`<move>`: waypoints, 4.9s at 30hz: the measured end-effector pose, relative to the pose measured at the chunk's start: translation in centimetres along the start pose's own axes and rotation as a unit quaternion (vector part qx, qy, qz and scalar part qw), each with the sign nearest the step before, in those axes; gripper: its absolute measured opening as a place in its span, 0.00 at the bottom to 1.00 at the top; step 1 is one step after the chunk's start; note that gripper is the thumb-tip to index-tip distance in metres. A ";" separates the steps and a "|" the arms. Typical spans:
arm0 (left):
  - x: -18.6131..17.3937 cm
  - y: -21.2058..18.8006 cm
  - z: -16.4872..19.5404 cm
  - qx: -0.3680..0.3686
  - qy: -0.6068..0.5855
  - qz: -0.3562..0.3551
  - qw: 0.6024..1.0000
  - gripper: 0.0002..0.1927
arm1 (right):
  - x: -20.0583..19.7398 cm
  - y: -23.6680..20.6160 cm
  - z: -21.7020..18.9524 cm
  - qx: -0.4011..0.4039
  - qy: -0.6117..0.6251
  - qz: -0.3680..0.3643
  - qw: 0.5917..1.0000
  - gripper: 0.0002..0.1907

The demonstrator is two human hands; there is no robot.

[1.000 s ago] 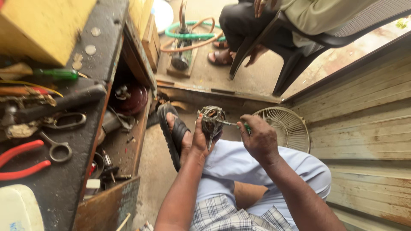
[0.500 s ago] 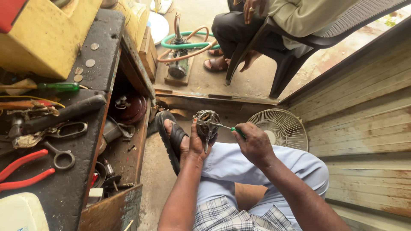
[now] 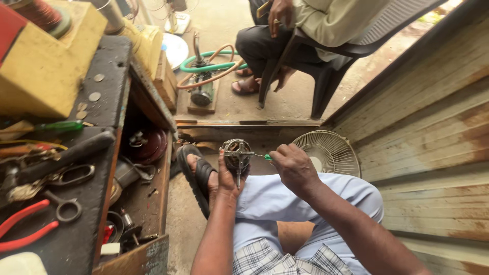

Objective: The person holds a small electrical motor in their lap and uses a screwdriver to adjust internal components. They repeatedly probe and turn parts within the motor housing while seated in a workshop.

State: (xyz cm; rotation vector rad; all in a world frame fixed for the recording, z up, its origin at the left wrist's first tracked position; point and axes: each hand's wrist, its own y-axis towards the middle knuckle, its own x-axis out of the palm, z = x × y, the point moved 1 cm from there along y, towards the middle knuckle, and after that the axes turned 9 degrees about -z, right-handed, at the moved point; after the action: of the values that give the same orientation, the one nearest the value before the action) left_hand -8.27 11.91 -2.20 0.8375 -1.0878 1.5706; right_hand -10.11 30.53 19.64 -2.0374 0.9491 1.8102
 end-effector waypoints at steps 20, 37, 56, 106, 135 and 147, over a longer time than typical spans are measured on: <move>-0.4 0.1 0.1 -0.027 0.021 -0.034 0.999 0.32 | 0.4 2.7 2.0 -0.204 -0.261 -0.138 0.933 0.06; 0.0 0.1 0.5 -0.011 0.030 -0.008 0.999 0.35 | 0.2 3.5 0.8 -0.144 -0.220 -0.128 0.956 0.06; 0.3 0.0 0.3 -0.008 0.056 0.012 0.998 0.30 | 1.6 3.5 2.3 -0.051 -0.050 -0.132 0.989 0.10; 5.3 4.2 -5.6 -0.067 -0.040 -0.094 0.993 0.25 | -1.9 -3.7 4.6 0.142 0.067 0.115 0.981 0.13; 5.5 2.7 -6.0 -0.101 -0.051 -0.121 0.986 0.30 | -2.7 -2.7 2.3 0.109 0.019 0.137 0.984 0.09; 5.3 2.6 -5.5 -0.101 -0.022 -0.113 0.988 0.31 | -1.8 -2.2 2.0 0.143 -0.003 0.083 0.986 0.12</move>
State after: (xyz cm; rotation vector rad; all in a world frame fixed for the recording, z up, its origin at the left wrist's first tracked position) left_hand -12.06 18.66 0.01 0.8294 -1.1210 1.2369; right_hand -10.35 33.91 20.41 -1.8222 1.3260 1.6423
